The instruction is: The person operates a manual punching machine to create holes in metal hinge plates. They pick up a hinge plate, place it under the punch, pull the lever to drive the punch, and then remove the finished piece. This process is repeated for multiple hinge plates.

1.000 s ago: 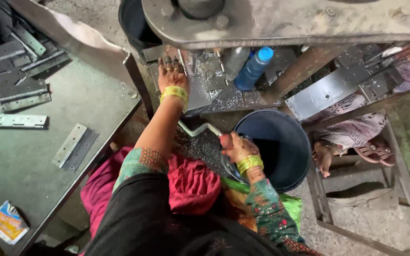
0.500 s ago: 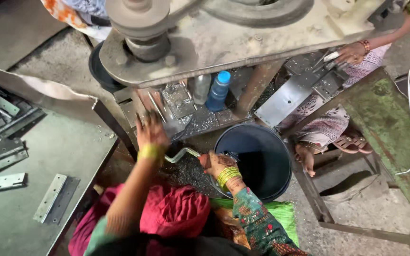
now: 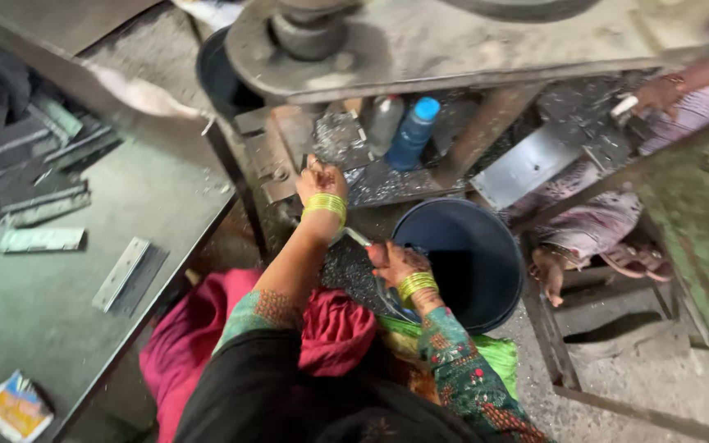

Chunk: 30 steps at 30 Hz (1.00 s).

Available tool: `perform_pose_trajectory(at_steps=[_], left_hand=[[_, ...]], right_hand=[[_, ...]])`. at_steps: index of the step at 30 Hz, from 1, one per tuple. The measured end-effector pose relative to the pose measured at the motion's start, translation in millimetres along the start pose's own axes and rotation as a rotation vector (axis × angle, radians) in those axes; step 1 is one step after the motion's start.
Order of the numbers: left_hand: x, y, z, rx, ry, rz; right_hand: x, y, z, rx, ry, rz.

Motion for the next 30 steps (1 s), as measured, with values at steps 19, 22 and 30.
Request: perform_pose_trajectory(at_steps=[19, 22, 30], left_hand=[[20.2, -4.4, -3.9, -0.179, -0.066, 0.140], [20.9, 0.8, 5.7, -0.070, 0.012, 0.148], [23.9, 21.4, 25.8, 0.225, 0.202, 0.111]], right_hand=[[-12.3, 0.1, 26.8, -0.069, 0.060, 0.082], [-5.0, -2.2, 22.4, -0.204, 0.135, -0.035], [-16.3, 4.3, 51.8, 0.059, -0.070, 0.040]])
Point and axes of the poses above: each hand's wrist, its own y-axis towards the middle knuckle, its own z-axis out of the palm, x = y × z, the point moved 10 cm from there along y, towards the middle knuckle, and after that the axes turned 12 degrees about -y, right-handed, at the moved point
